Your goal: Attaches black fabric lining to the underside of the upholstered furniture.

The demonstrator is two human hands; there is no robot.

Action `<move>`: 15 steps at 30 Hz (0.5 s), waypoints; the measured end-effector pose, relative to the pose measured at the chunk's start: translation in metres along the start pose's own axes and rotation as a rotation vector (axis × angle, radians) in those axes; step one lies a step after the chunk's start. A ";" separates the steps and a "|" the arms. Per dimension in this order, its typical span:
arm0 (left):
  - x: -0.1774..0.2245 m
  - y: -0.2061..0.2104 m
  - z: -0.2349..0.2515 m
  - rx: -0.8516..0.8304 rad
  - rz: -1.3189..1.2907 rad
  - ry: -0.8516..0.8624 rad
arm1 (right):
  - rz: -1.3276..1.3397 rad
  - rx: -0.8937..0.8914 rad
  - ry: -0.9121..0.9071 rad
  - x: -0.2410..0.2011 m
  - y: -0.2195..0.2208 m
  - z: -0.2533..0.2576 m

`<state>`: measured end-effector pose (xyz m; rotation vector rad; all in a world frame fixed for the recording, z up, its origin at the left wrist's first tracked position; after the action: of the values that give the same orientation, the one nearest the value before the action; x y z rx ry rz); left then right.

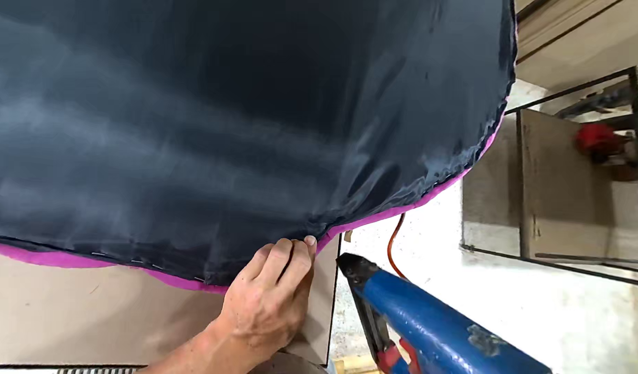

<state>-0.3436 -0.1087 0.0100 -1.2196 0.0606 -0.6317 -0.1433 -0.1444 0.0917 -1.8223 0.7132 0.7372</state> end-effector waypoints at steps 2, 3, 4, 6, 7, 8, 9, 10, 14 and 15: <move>0.002 -0.001 -0.001 -0.001 0.034 0.040 | -0.021 -0.016 -0.024 -0.007 -0.001 0.012; 0.003 -0.002 -0.001 -0.002 0.055 0.055 | -0.053 -0.017 -0.026 -0.011 -0.001 0.018; 0.004 -0.002 -0.001 0.000 0.073 0.066 | -0.111 -0.007 -0.020 -0.017 -0.001 0.022; 0.005 -0.003 0.000 0.010 0.077 0.079 | -0.215 0.019 0.002 -0.022 -0.001 0.027; 0.005 -0.004 0.000 0.015 0.071 0.089 | -0.248 0.012 0.019 -0.023 0.001 0.030; 0.005 -0.005 0.001 0.018 0.068 0.097 | -0.267 -0.007 0.035 -0.026 0.003 0.033; 0.004 -0.005 0.001 0.016 0.069 0.102 | -0.282 -0.029 0.050 -0.028 0.005 0.036; 0.004 -0.005 0.000 0.015 0.075 0.104 | -0.300 -0.049 0.062 -0.030 0.007 0.039; 0.004 -0.005 -0.001 0.023 0.079 0.096 | -0.333 -0.100 0.108 -0.032 0.012 0.043; 0.004 -0.005 -0.001 0.028 0.067 0.095 | -0.329 -0.114 0.117 -0.031 0.013 0.043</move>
<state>-0.3431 -0.1129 0.0154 -1.1556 0.1713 -0.6294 -0.1802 -0.1044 0.0945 -2.0368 0.4350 0.4644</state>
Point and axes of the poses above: each hand's wrist, its own z-axis towards the middle knuckle, its own y-axis out of the palm, x = y × z, the point moved 7 cm from there along z, towards the middle knuckle, and after that the axes turned 4 degrees about -x, right-handed, at the moved point
